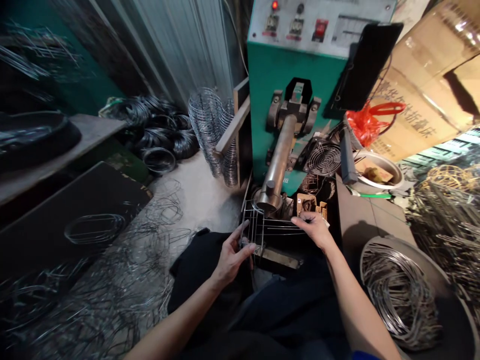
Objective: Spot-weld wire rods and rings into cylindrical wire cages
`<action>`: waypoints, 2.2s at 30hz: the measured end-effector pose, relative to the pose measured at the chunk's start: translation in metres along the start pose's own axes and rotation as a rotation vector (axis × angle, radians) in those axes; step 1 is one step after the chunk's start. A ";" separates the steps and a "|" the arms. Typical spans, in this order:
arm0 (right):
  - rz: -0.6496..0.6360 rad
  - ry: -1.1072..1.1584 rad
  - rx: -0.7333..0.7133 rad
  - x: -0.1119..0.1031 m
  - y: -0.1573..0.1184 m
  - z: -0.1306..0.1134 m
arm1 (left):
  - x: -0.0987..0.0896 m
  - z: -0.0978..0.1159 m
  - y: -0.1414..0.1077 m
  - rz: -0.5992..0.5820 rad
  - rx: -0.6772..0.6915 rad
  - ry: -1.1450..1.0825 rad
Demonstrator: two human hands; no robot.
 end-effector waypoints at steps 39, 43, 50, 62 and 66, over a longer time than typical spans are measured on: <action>0.432 -0.245 -0.352 0.025 -0.024 -0.020 | 0.004 -0.006 0.020 0.049 0.044 -0.145; 0.423 -0.236 -0.350 0.023 -0.017 -0.021 | 0.005 -0.004 0.025 0.060 0.054 -0.148; 0.416 -0.254 -0.364 0.019 -0.012 -0.028 | 0.005 -0.005 0.032 0.076 0.071 -0.126; 0.478 -0.279 -0.358 0.014 -0.006 -0.028 | 0.010 -0.003 0.044 0.054 0.073 -0.120; 0.474 -0.289 -0.380 0.014 -0.012 -0.035 | 0.010 -0.002 0.042 0.044 0.075 -0.122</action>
Point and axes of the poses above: each hand's wrist, its own y-axis towards the middle knuckle, its own x-axis out of the palm, z = x × y, the point moved 5 cm from there along y, towards the middle knuckle, and after that the axes turned 6 degrees about -z, right-handed, at the moved point
